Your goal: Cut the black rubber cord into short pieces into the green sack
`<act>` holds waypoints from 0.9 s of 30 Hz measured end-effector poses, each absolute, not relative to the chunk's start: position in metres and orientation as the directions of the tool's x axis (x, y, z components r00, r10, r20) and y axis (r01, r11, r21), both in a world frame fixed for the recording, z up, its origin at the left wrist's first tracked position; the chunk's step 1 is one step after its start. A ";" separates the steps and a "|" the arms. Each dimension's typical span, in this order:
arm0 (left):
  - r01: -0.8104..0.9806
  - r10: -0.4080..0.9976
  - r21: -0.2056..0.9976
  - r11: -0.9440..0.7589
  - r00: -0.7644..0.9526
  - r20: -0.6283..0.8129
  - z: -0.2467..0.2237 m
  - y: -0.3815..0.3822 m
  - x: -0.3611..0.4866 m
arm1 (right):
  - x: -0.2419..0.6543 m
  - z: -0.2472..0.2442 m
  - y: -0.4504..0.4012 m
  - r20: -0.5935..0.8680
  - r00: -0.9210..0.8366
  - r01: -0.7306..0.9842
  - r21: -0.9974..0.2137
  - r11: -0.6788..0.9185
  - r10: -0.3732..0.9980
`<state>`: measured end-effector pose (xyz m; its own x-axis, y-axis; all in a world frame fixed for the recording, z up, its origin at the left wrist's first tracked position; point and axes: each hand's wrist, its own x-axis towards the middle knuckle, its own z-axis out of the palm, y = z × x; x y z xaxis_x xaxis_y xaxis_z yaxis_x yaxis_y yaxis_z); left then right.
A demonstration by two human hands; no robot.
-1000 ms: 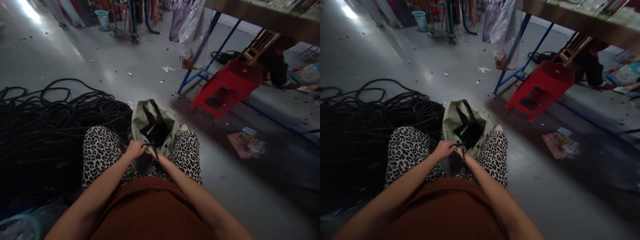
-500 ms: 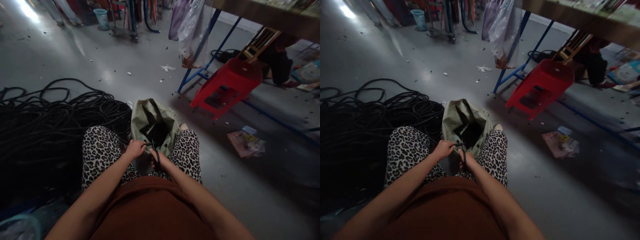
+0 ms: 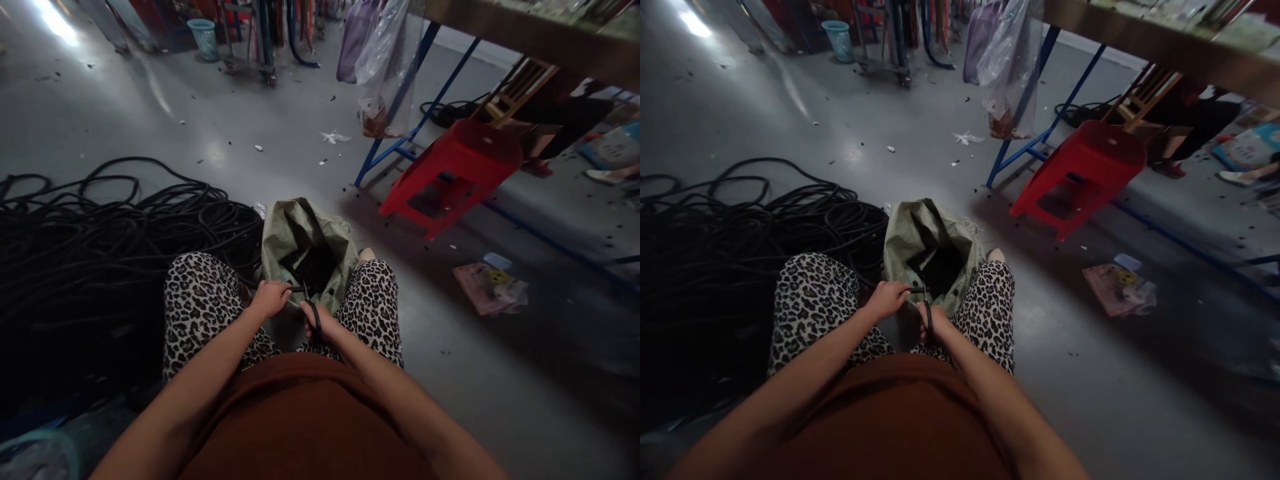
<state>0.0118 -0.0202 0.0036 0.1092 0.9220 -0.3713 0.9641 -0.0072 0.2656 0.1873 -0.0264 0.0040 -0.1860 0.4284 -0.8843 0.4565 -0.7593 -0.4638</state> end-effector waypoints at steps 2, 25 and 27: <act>0.965 0.920 0.263 -0.001 0.104 -0.378 0.004 -0.020 0.012 | 0.188 0.003 -0.028 -0.882 -0.167 0.487 -0.462 -0.741 0.440; 0.960 0.925 0.273 0.066 0.043 -0.376 0.002 -0.019 0.008 | 0.193 0.011 -0.026 -0.920 -0.076 0.400 -0.382 -0.833 0.385; 0.959 0.926 0.274 0.071 0.039 -0.375 0.003 -0.018 0.009 | 0.193 0.008 -0.026 -0.921 -0.112 0.395 -0.385 -0.834 0.373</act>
<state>0.0087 -0.0184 0.0030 0.0387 0.9260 -0.3755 0.9591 0.0710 0.2741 0.1927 -0.0263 0.0084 -0.1121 0.3727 -0.9212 0.3955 -0.8337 -0.3854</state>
